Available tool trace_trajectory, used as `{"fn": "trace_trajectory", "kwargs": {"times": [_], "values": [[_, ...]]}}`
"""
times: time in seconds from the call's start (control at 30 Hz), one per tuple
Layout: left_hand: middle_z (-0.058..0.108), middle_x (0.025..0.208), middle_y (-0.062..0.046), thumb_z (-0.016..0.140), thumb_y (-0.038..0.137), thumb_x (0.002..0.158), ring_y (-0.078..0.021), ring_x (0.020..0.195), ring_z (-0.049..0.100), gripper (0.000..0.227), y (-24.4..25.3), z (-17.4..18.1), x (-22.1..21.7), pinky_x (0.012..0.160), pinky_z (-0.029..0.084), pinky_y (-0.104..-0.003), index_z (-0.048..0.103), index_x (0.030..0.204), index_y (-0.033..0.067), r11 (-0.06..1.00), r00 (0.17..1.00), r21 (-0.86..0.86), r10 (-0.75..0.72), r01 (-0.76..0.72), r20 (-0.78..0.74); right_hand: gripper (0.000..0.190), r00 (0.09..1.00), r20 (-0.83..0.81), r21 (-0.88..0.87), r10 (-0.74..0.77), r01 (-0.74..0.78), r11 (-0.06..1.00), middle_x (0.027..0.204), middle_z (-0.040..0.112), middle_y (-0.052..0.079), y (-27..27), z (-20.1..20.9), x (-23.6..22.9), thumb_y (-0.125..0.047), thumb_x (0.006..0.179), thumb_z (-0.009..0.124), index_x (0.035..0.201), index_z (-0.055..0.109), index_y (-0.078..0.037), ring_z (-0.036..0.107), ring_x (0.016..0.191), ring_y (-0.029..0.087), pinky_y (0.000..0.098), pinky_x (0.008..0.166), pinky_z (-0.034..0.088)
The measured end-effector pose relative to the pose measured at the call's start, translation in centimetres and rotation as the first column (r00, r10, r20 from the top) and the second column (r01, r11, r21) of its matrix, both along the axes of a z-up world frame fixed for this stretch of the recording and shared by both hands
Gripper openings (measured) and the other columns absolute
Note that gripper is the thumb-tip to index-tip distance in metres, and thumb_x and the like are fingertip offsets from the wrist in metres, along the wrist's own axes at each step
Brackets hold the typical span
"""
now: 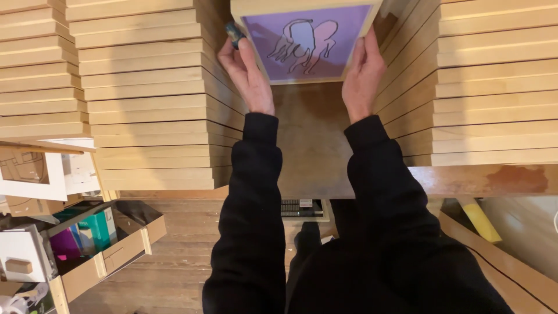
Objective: The person is moving and organizing various stacks of framed artwork on a workbench.
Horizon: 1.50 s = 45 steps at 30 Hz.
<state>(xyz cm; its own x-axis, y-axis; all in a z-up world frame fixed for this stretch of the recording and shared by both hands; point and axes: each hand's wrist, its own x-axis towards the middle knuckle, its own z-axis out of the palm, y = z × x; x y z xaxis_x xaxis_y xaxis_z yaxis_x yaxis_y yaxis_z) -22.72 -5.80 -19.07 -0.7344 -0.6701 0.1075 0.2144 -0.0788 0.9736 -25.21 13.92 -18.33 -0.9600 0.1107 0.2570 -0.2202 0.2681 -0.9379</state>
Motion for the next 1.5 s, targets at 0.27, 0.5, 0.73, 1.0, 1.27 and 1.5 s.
{"fn": "trace_trajectory", "kwargs": {"times": [0.27, 0.5, 0.73, 1.0, 1.27, 1.5], "values": [[0.056, 0.128, -0.011, 0.053, 0.031, 0.114, -0.0158, 0.118, 0.053, 0.042, 2.9, 4.6, 5.7, 0.107, 0.042, -0.03, 0.042, 0.141, -0.0002, 0.999, 0.995, 0.044, 0.025, -0.02, -0.094, 0.032, 0.996, -0.004, -0.098, -0.089, 0.088, 0.991, 0.131, 0.069, 0.01, 1.3, 1.5, 6.3, -0.005, 0.116, 0.05, 0.147, 0.053, 0.007, 0.058, 0.117, 0.011, 0.0256, 0.105, 0.048], [0.052, 0.123, -0.007, 0.049, 0.022, 0.115, -0.0141, 0.11, 0.05, 0.026, 5.9, 10.9, 16.2, 0.098, 0.044, -0.031, 0.046, 0.133, 0.0035, 0.997, 0.998, -0.052, 0.053, -0.055, -0.027, 0.032, 0.975, 0.181, -0.293, -0.133, 0.182, 0.939, 0.124, 0.063, 0.005, 2.8, 8.4, 18.5, -0.004, 0.115, 0.049, 0.143, 0.054, 0.01, 0.052, 0.111, 0.009, 0.0222, 0.1, 0.044], [0.05, 0.116, -0.005, 0.051, 0.014, 0.114, -0.0118, 0.101, 0.048, 0.014, 10.4, 10.6, 27.2, 0.092, 0.044, -0.028, 0.044, 0.125, 0.0084, 0.999, 0.998, -0.008, -0.047, 0.047, 0.03, 0.022, 0.956, 0.213, 0.076, -0.199, 0.187, 0.979, 0.113, 0.071, 0.011, 10.7, 10.2, 28.2, 0.0, 0.11, 0.055, 0.129, 0.064, 0.008, 0.061, 0.107, 0.012, 0.0268, 0.096, 0.051], [0.041, 0.162, -0.028, 0.047, 0.01, 0.112, -0.0296, 0.149, 0.045, 0.026, 23.8, 7.6, 31.9, 0.123, 0.035, -0.036, 0.038, 0.135, 0.0078, 0.95, 0.958, 0.136, -0.285, 0.281, 0.012, 0.026, 0.941, 0.23, 0.187, -0.25, 0.21, 0.96, 0.121, 0.072, 0.011, 24.8, 7.9, 32.5, -0.006, 0.114, 0.055, 0.137, 0.063, 0.004, 0.065, 0.109, 0.013, 0.0276, 0.1, 0.053], [0.031, 0.167, -0.033, 0.05, -0.002, 0.109, -0.0337, 0.16, 0.032, 0.028, 31.0, 4.3, 29.6, 0.13, 0.025, -0.04, 0.038, 0.133, 0.0061, 0.868, 0.913, 0.286, -0.383, 0.407, -0.138, 0.034, 0.936, 0.292, 0.064, -0.198, 0.188, 0.98, 0.12, 0.068, 0.004, 32.7, 4.4, 28.8, -0.019, 0.12, 0.054, 0.144, 0.061, 0.004, 0.062, 0.11, 0.011, 0.0291, 0.104, 0.055], [0.028, 0.169, -0.031, 0.05, -0.003, 0.11, -0.034, 0.161, 0.031, 0.027, 32.0, 2.6, 28.0, 0.129, 0.028, -0.039, 0.036, 0.131, 0.0072, 0.866, 0.896, 0.23, -0.423, 0.444, -0.134, 0.036, 0.953, 0.285, -0.034, -0.102, 0.116, 0.993, 0.123, 0.067, 0.005, 33.9, 2.9, 25.3, -0.019, 0.119, 0.055, 0.146, 0.06, 0.004, 0.062, 0.114, 0.014, 0.0353, 0.108, 0.055]]}}
